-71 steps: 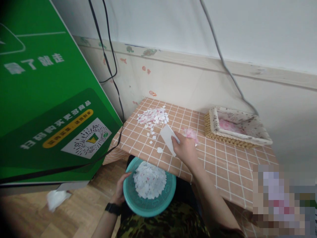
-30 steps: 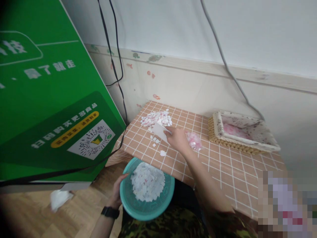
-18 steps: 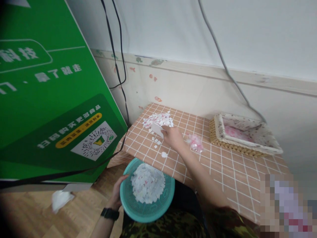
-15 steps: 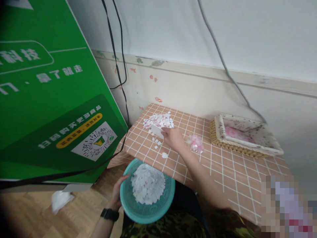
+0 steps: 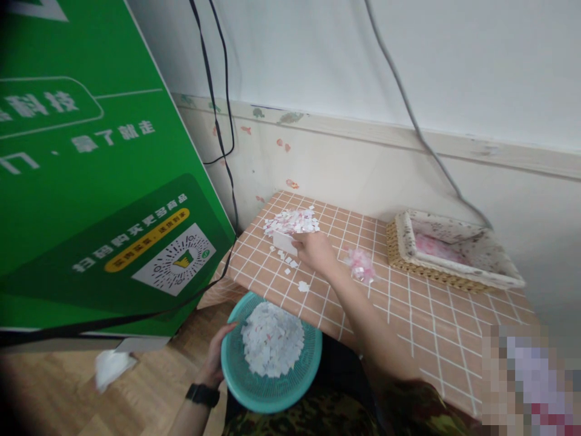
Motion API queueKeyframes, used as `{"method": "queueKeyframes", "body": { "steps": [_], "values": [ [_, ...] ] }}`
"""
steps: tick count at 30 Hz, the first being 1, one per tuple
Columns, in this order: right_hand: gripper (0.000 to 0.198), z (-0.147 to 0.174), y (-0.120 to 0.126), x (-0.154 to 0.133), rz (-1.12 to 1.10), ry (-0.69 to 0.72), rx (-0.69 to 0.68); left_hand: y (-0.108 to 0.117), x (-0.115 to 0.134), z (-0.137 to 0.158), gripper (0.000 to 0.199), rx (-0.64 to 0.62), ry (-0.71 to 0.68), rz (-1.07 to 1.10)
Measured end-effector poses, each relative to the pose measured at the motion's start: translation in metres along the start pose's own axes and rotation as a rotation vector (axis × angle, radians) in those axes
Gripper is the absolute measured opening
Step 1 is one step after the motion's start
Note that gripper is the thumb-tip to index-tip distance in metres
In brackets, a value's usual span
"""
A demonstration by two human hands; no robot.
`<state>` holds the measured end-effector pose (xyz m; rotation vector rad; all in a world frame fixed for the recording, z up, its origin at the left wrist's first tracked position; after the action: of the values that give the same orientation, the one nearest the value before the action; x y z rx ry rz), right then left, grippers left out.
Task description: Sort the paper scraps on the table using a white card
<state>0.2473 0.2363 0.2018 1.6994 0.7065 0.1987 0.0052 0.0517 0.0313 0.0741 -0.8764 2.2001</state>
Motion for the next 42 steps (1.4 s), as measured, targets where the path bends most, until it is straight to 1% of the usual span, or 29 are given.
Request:
{"method": "queueKeyframes", "body": {
  "steps": [5,12,16,18,23,27,29,32,34,36,39,42],
  "values": [
    [0.028,0.012,0.009,0.004,-0.037,-0.128,0.094,0.001,-0.001,-0.001,0.015,-0.026,0.019,-0.001],
    [0.026,0.000,0.000,0.003,-0.022,-0.190,0.091,-0.002,-0.001,0.000,0.016,-0.029,0.034,0.004],
    [0.027,-0.006,-0.007,0.006,-0.042,-0.211,0.091,-0.002,-0.002,0.001,0.013,-0.010,0.021,0.021],
    [0.027,-0.005,-0.008,0.008,-0.073,-0.208,0.083,-0.001,-0.001,0.000,0.013,-0.011,0.011,0.023],
    [0.023,-0.002,-0.005,0.013,-0.198,-0.143,0.050,0.002,0.001,0.000,0.016,-0.016,0.023,0.008],
    [0.025,-0.008,-0.007,0.013,-0.241,-0.156,0.081,0.002,0.003,0.002,0.012,0.017,-0.005,-0.001],
    [0.026,-0.013,-0.008,0.011,-0.251,-0.141,0.080,0.002,0.003,0.001,0.012,0.025,-0.012,-0.008],
    [0.027,-0.015,-0.006,0.008,-0.285,-0.074,0.009,0.005,0.003,0.000,0.013,0.038,-0.026,-0.007],
    [0.026,-0.012,0.000,0.007,-0.302,-0.024,-0.064,0.007,0.004,-0.001,0.013,0.065,-0.036,-0.005],
    [0.025,-0.006,0.007,0.007,-0.294,0.019,-0.094,0.009,0.005,-0.002,0.011,0.082,-0.048,-0.001],
    [0.026,0.006,0.018,0.008,-0.285,0.016,-0.047,0.009,0.006,-0.001,0.011,0.064,-0.045,-0.005],
    [0.028,0.027,0.025,0.009,-0.256,-0.083,0.039,0.009,0.007,0.002,0.013,0.056,-0.039,-0.004]
  ]
}}
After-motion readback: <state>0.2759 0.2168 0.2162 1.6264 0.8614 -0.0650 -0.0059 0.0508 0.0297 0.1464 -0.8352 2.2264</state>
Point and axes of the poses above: each hand's wrist, its own z-axis away from the middle knuckle, its own y-axis out of the back of the hand, x = y × z, the point moved 1 cm from there along -z, towards the middle knuckle, and after that the axes turned 8 degrees about y, right-handed, at the moved point
